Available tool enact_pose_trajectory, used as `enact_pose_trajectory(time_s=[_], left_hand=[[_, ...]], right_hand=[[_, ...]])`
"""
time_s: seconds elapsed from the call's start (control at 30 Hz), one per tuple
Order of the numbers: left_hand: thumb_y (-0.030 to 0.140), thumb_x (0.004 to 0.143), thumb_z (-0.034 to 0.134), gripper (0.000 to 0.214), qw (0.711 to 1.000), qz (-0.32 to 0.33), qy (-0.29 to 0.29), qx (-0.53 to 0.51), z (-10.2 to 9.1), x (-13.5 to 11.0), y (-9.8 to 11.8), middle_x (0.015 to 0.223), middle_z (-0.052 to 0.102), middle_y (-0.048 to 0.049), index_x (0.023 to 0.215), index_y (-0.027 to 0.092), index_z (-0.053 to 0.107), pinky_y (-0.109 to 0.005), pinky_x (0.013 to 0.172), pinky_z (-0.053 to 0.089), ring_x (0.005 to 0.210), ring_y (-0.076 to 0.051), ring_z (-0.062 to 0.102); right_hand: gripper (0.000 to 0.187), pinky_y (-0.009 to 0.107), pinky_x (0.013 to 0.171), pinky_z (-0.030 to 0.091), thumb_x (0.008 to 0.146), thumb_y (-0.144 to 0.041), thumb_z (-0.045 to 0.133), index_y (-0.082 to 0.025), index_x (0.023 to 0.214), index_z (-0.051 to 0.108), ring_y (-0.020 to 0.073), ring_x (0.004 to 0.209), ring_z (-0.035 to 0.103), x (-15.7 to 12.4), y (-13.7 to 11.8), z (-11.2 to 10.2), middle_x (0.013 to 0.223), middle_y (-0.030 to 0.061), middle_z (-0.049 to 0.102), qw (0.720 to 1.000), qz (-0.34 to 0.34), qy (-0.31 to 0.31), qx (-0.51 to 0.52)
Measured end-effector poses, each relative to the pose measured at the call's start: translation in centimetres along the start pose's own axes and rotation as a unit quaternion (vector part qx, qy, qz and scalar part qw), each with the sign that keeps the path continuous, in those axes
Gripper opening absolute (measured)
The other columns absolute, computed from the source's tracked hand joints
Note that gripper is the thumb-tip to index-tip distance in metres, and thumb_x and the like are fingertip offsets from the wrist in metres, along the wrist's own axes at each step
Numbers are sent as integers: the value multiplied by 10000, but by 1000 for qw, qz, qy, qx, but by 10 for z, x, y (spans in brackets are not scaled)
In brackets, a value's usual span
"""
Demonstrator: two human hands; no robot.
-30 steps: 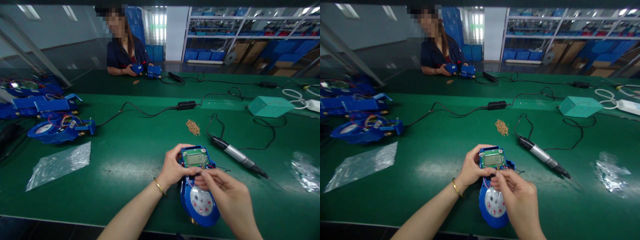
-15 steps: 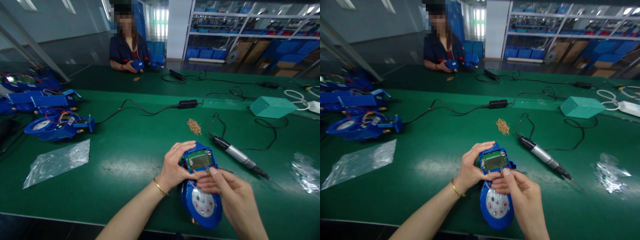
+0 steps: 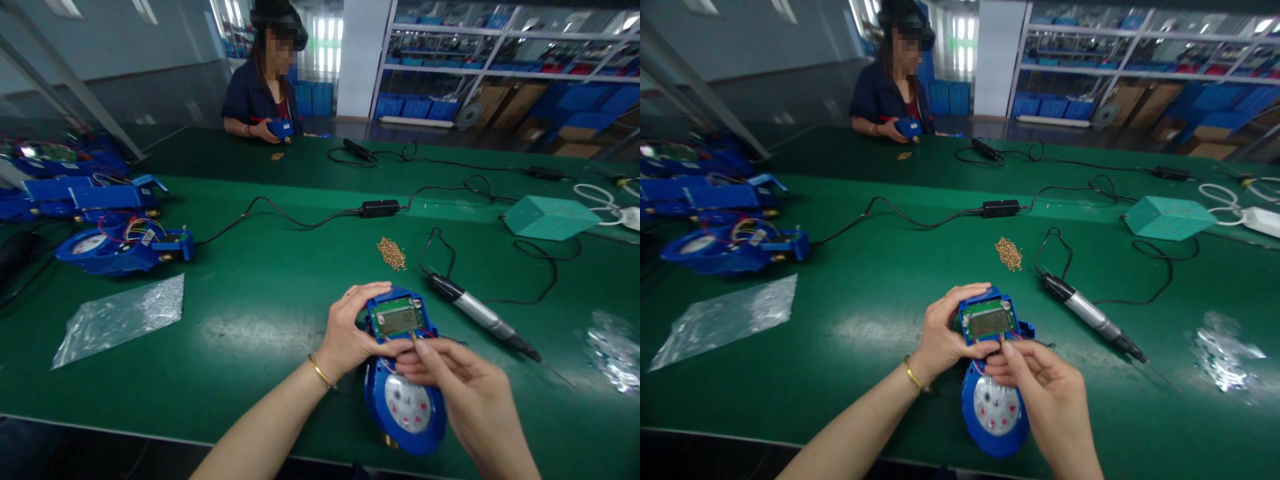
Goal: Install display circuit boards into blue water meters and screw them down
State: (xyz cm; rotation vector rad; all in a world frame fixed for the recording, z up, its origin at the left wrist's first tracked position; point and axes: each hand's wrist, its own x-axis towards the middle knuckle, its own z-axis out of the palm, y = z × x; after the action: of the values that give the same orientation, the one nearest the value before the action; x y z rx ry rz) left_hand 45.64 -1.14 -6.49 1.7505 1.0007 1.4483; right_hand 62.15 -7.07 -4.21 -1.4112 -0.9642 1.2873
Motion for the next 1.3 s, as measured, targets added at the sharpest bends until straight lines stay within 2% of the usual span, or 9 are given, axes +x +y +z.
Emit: enact_pose_trajectory(time_s=[0.23,0.5,0.77,0.97,1.17,1.3], left_hand=[[429,571,908,670,991,-106,-11,-77,3,0,3,1147,728,-93,1155,203,670,-396,953,554,1054,-261,692],[395,554,913,651,965,-189,-15,-180,6,0,4,1091,733,-90,1124,179,685,-329,847,587,985,-248,708],[388,541,909,640,953,-214,-44,-208,2,5,5,1055,734,-87,1095,165,679,-351,875,567,982,-255,699],[470,523,897,671,940,-227,-107,-230,-3,10,2,984,729,-75,1071,157,667,-346,840,547,914,-244,696],[526,494,903,676,948,-190,-173,-188,-11,21,3,895,715,-43,1010,161,665,-283,759,507,832,-208,666],[495,522,901,643,965,-149,-196,-88,-14,27,11,892,719,-39,1021,173,654,-279,727,503,798,-196,655]], right_hand=[[267,312,647,653,704,-397,842,-166,803,752,256,669,747,0,2,-3,754,113,758,1000,7,-18,4],[349,289,596,641,669,-461,846,-139,766,753,240,614,734,-1,-6,4,719,130,749,1000,27,-2,-2],[476,249,498,602,516,-567,861,-129,626,711,219,514,697,4,-22,16,607,132,714,998,61,25,-12],[452,306,491,614,555,-588,819,-149,592,721,235,483,684,3,-20,16,596,125,711,998,32,17,-46],[389,289,488,606,554,-536,802,-160,511,712,247,508,694,2,-28,21,561,134,695,998,32,22,-48],[398,299,481,605,535,-540,822,-154,548,727,248,493,689,2,-27,21,569,132,700,999,33,21,-32]])
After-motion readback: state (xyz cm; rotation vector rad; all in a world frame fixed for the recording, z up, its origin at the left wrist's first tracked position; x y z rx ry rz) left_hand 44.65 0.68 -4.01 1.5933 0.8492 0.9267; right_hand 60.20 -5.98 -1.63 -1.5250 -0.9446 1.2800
